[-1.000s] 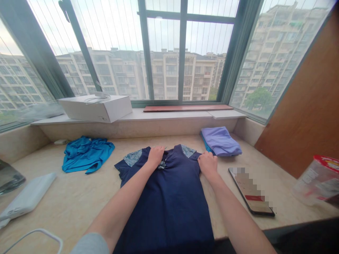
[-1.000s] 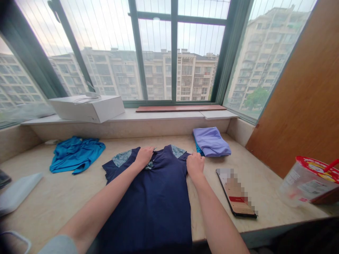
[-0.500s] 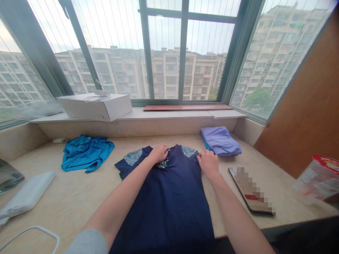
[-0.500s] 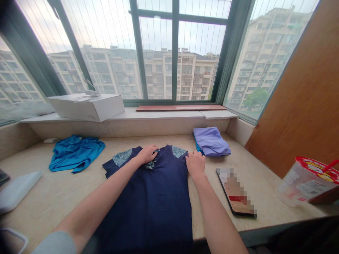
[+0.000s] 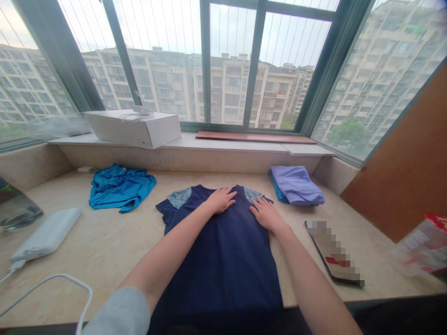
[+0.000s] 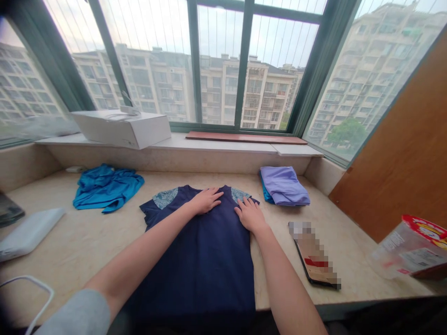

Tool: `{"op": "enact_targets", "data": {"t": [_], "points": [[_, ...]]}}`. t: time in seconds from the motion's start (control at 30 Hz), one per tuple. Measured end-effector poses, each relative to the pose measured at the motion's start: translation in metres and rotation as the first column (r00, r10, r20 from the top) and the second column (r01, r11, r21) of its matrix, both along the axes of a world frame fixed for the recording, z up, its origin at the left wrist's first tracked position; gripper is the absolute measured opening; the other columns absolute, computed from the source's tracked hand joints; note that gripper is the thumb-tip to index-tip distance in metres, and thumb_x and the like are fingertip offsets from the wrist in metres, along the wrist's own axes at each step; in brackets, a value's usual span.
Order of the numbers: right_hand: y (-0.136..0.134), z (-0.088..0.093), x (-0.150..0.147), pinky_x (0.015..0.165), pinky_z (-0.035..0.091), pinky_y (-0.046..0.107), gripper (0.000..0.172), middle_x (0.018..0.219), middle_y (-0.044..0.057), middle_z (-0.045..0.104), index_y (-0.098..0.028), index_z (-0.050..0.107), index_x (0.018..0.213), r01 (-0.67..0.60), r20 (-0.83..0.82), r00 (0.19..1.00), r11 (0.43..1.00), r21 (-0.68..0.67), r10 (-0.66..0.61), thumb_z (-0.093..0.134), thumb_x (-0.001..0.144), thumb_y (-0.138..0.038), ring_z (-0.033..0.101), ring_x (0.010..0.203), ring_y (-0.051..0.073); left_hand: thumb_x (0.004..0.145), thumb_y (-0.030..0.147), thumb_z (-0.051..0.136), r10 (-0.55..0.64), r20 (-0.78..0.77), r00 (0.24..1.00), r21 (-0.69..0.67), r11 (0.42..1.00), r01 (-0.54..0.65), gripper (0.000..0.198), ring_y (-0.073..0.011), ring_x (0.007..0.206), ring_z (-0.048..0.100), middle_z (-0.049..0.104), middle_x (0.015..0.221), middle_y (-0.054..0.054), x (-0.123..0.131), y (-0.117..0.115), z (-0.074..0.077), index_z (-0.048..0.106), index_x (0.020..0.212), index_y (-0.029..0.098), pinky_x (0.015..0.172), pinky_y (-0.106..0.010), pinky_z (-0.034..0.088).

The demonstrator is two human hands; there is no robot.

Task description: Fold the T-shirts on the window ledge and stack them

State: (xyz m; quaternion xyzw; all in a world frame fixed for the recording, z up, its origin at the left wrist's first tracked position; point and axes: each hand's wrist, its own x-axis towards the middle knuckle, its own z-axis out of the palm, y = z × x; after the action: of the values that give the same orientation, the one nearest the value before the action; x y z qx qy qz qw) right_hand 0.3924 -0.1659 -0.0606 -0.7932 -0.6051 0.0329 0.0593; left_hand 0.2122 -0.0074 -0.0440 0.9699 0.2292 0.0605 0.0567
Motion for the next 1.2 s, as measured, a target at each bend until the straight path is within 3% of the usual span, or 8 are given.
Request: {"op": "enact_targets", "data": {"t": [0.1, 0.2, 0.4, 0.5, 0.63, 0.77, 0.97, 1.2], "points": [[-0.003, 0.002, 0.004, 0.115, 0.029, 0.042, 0.051, 0.159, 0.011, 0.042, -0.024, 0.046, 0.151, 0.015, 0.045, 0.999, 1.000, 0.014, -0.016, 0.035, 0.106, -0.044, 0.037, 0.146, 0.027, 0.104, 0.039, 0.040, 0.057, 0.056, 0.997, 0.053, 0.997, -0.060, 0.047, -0.0280, 0.147, 0.037, 0.044, 0.157, -0.015, -0.018, -0.008, 0.011, 0.051, 0.146, 0.019, 0.122, -0.044, 0.021], [-0.010, 0.007, 0.013, 0.109, 0.035, 0.037, 0.045, 0.149, 0.012, 0.054, -0.023, 0.059, 0.140, 0.096, 0.107, 0.989, 0.994, 0.060, -0.102, 0.038, 0.105, -0.040, 0.051, 0.134, 0.025, 0.103, 0.040, 0.040, 0.124, 0.049, 0.991, 0.076, 0.989, -0.128, 0.049, -0.0318, 0.144, 0.040, 0.048, 0.153, -0.019, -0.059, -0.016, 0.018, 0.054, 0.143, 0.016, 0.120, -0.047, 0.024], [-0.022, 0.006, 0.021, 0.101, 0.039, 0.040, 0.033, 0.132, 0.012, 0.066, -0.027, 0.073, 0.123, 0.241, 0.113, 0.962, 0.967, 0.087, -0.250, 0.050, 0.101, -0.035, 0.058, 0.121, 0.028, 0.101, 0.056, 0.040, 0.285, -0.163, 0.945, -0.030, 0.956, -0.293, 0.065, -0.0357, 0.152, 0.024, 0.031, 0.163, -0.018, -0.134, -0.022, 0.006, 0.037, 0.156, 0.023, 0.120, -0.054, 0.023], [-0.021, 0.004, 0.016, 0.101, 0.038, 0.041, 0.029, 0.124, 0.010, 0.070, -0.027, 0.076, 0.115, 0.267, 0.117, 0.953, 0.958, 0.103, -0.279, 0.052, 0.100, -0.034, 0.058, 0.120, 0.028, 0.104, 0.050, 0.033, 0.290, -0.099, 0.952, -0.050, 0.954, -0.296, 0.061, -0.0318, 0.153, 0.022, 0.030, 0.164, -0.016, -0.145, -0.021, -0.002, 0.037, 0.156, 0.019, 0.121, -0.052, 0.021], [-0.021, 0.008, 0.010, 0.097, 0.040, 0.041, 0.028, 0.120, 0.011, 0.071, -0.025, 0.078, 0.109, 0.287, 0.133, 0.944, 0.950, 0.124, -0.303, 0.053, 0.099, -0.032, 0.060, 0.116, 0.029, 0.104, 0.035, 0.031, 0.330, 0.021, 0.944, 0.061, 0.942, -0.331, 0.053, -0.0265, 0.146, 0.039, 0.045, 0.157, -0.014, -0.159, -0.010, 0.000, 0.046, 0.150, 0.014, 0.121, -0.043, 0.027], [-0.026, 0.015, 0.012, 0.088, 0.045, 0.041, 0.036, 0.116, 0.016, 0.072, -0.021, 0.075, 0.116, 0.360, 0.132, 0.915, 0.919, 0.158, -0.381, 0.049, 0.100, -0.039, 0.065, 0.108, 0.032, 0.097, 0.019, 0.039, 0.520, 0.055, 0.852, 0.236, 0.823, -0.517, 0.047, -0.0315, 0.134, 0.052, 0.059, 0.142, -0.020, -0.189, 0.006, 0.013, 0.057, 0.139, 0.008, 0.114, -0.044, 0.036], [-0.027, 0.009, 0.015, 0.082, 0.049, 0.039, 0.041, 0.110, 0.015, 0.076, -0.020, 0.073, 0.120, 0.405, -0.090, 0.914, 0.903, 0.145, -0.396, 0.055, 0.095, -0.046, 0.070, 0.102, 0.033, 0.094, 0.035, 0.050, 0.684, 0.070, 0.726, 0.254, 0.692, -0.676, 0.038, -0.0408, 0.111, 0.062, 0.070, 0.107, -0.026, -0.211, 0.009, 0.015, 0.073, 0.103, 0.006, 0.097, -0.050, 0.046], [-0.021, -0.001, 0.016, 0.086, 0.050, 0.038, 0.025, 0.108, 0.009, 0.076, -0.023, 0.078, 0.104, 0.314, -0.157, 0.947, 0.914, 0.257, -0.282, 0.059, 0.090, -0.031, 0.069, 0.102, 0.029, 0.092, 0.024, 0.049, 0.677, 0.126, 0.725, 0.223, 0.693, -0.685, 0.027, -0.0367, 0.107, 0.065, 0.071, 0.107, -0.020, -0.201, 0.006, 0.012, 0.073, 0.094, 0.013, 0.096, -0.047, 0.046]]}}
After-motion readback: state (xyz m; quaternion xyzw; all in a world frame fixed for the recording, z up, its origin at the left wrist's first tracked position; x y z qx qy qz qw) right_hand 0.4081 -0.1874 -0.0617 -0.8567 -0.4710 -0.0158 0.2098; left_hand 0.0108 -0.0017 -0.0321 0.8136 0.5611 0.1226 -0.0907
